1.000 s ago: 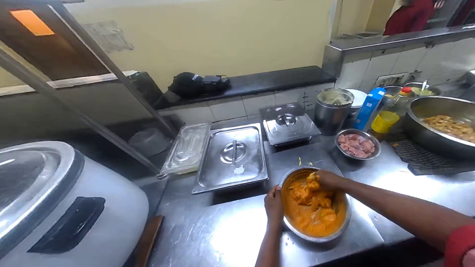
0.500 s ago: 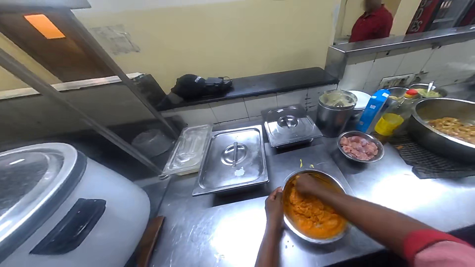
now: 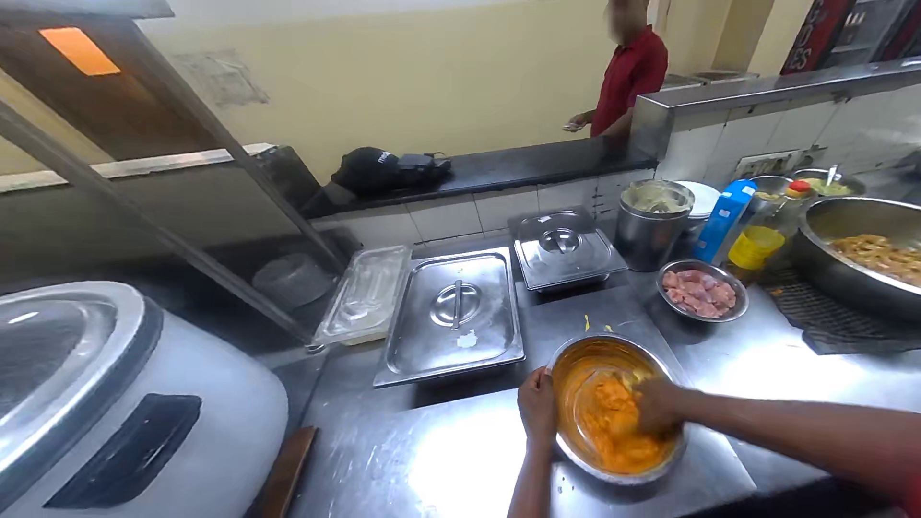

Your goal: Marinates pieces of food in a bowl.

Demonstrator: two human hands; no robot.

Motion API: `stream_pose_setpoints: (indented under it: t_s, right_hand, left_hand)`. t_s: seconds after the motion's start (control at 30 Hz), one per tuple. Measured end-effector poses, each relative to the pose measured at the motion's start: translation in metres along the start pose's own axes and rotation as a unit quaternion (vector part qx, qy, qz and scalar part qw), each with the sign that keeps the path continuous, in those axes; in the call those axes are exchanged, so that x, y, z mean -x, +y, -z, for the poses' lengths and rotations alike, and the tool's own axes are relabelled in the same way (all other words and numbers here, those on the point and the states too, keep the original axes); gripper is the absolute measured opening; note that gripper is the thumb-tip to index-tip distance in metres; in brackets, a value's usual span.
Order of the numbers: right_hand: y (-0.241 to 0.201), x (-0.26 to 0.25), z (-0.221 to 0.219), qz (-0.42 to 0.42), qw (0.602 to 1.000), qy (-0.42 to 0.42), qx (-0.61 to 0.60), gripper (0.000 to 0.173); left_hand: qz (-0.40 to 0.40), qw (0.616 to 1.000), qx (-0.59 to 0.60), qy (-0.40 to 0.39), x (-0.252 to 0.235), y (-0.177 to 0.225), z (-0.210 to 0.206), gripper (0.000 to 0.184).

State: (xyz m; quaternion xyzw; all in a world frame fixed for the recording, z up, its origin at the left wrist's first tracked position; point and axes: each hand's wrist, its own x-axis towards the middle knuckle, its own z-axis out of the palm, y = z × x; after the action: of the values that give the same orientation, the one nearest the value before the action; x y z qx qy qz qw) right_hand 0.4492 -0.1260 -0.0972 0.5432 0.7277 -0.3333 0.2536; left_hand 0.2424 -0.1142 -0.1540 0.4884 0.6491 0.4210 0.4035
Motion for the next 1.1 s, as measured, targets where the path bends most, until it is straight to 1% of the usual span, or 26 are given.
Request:
stream_pose_setpoints:
  t_s: [0.03,0.07,0.13,0.2,0.27,0.3,0.33,0.37,0.43,0.5,0.53,0.6,0.63,0.7,0.73,0.77,0.8,0.83,0.9,0.93,0.97,1.0,1.07,1.1]
  right_hand:
    - [-0.013,0.008,-0.014,-0.001,1.000,-0.023,-0.009,0.054]
    - [-0.026,0.011,-0.024,0.003,0.999,-0.016,-0.043,0.052]
    - [-0.038,-0.001,-0.029,0.024,0.990,0.066,-0.123,0.048]
    - [-0.028,-0.019,-0.005,0.050,0.981,0.137,-0.129,0.047]
    - [-0.017,-0.018,0.022,0.056,0.977,0.182,-0.093,0.038]
    - [-0.016,-0.014,0.030,0.072,0.973,0.204,-0.082,0.034]
    - [-0.021,-0.005,0.033,0.089,0.972,0.205,-0.067,0.033]
    - [-0.032,0.004,0.028,0.102,0.977,0.179,-0.058,0.034]
    - [-0.051,0.007,-0.005,0.119,0.985,0.108,-0.063,0.044]
    - [-0.048,-0.004,-0.034,0.091,0.988,0.090,-0.084,0.048]
    - [-0.038,-0.008,-0.034,0.071,0.988,0.099,-0.091,0.045]
    - [-0.009,-0.009,-0.010,0.048,0.985,0.133,-0.099,0.038]
    - [0.000,-0.004,0.005,0.036,0.980,0.164,-0.103,0.034]
    - [-0.002,0.015,0.031,0.020,0.961,0.250,-0.119,0.024]
    - [-0.010,0.023,0.034,0.019,0.951,0.282,-0.127,0.023]
    - [-0.019,0.026,0.029,0.023,0.944,0.300,-0.134,0.026]
    - [-0.026,0.021,0.017,0.029,0.945,0.298,-0.133,0.031]
    - [-0.033,0.014,0.003,0.029,0.957,0.257,-0.132,0.038]
    - [-0.033,-0.004,-0.017,0.033,0.984,0.129,-0.121,0.050]
    - [-0.029,-0.004,-0.012,0.038,0.987,0.105,-0.119,0.046]
    - [-0.025,-0.001,-0.001,0.042,0.984,0.122,-0.121,0.037]
    - [-0.020,0.002,0.009,0.035,0.978,0.162,-0.130,0.029]
    - [-0.018,0.004,0.021,0.005,0.956,0.250,-0.151,0.025]
    - [-0.018,-0.001,0.017,-0.001,0.950,0.271,-0.153,0.026]
  left_hand:
    - [0.011,1.000,-0.001,0.002,0.001,0.001,0.000,0.027]
    - [0.016,1.000,-0.002,-0.001,0.002,0.002,0.000,0.028]
    - [0.013,1.000,0.000,-0.018,0.000,0.003,0.001,0.030]
    - [0.010,0.999,0.014,-0.030,-0.002,0.000,0.004,0.030]
    - [0.012,0.999,0.041,-0.031,0.000,-0.004,0.005,0.030]
    - [0.011,0.998,0.060,-0.029,0.001,-0.004,0.004,0.030]
    - [0.014,0.996,0.085,-0.031,0.001,-0.002,0.003,0.030]
    - [0.021,0.993,0.108,-0.032,0.002,-0.004,0.002,0.031]
    - [0.035,0.989,0.143,-0.027,0.004,-0.010,0.000,0.031]
    - [0.034,0.987,0.157,-0.019,0.004,-0.014,0.000,0.029]
    - [0.030,0.987,0.154,-0.018,0.005,-0.014,0.001,0.028]
    - [0.027,0.990,0.139,-0.015,0.009,-0.013,0.001,0.028]
    - [0.027,0.990,0.135,-0.014,0.011,-0.014,0.001,0.028]
    - [0.020,0.990,0.142,-0.014,0.010,-0.013,0.000,0.029]
    - [0.021,0.989,0.148,-0.011,0.010,-0.013,-0.001,0.030]
    - [0.026,0.988,0.152,-0.008,0.011,-0.012,-0.001,0.029]
    - [0.033,0.988,0.153,-0.007,0.010,-0.012,-0.002,0.029]
    - [0.038,0.987,0.153,-0.009,0.011,-0.011,-0.001,0.029]
    - [0.041,0.988,0.148,-0.016,0.010,-0.013,-0.001,0.030]
    - [0.041,0.987,0.151,-0.018,0.009,-0.014,0.000,0.030]
    - [0.041,0.987,0.156,-0.019,0.010,-0.015,0.000,0.029]
    - [0.041,0.986,0.163,-0.017,0.011,-0.015,0.001,0.029]
    - [0.041,0.983,0.176,-0.015,0.014,-0.013,0.001,0.029]
    - [0.042,0.983,0.176,-0.014,0.014,-0.011,0.000,0.028]
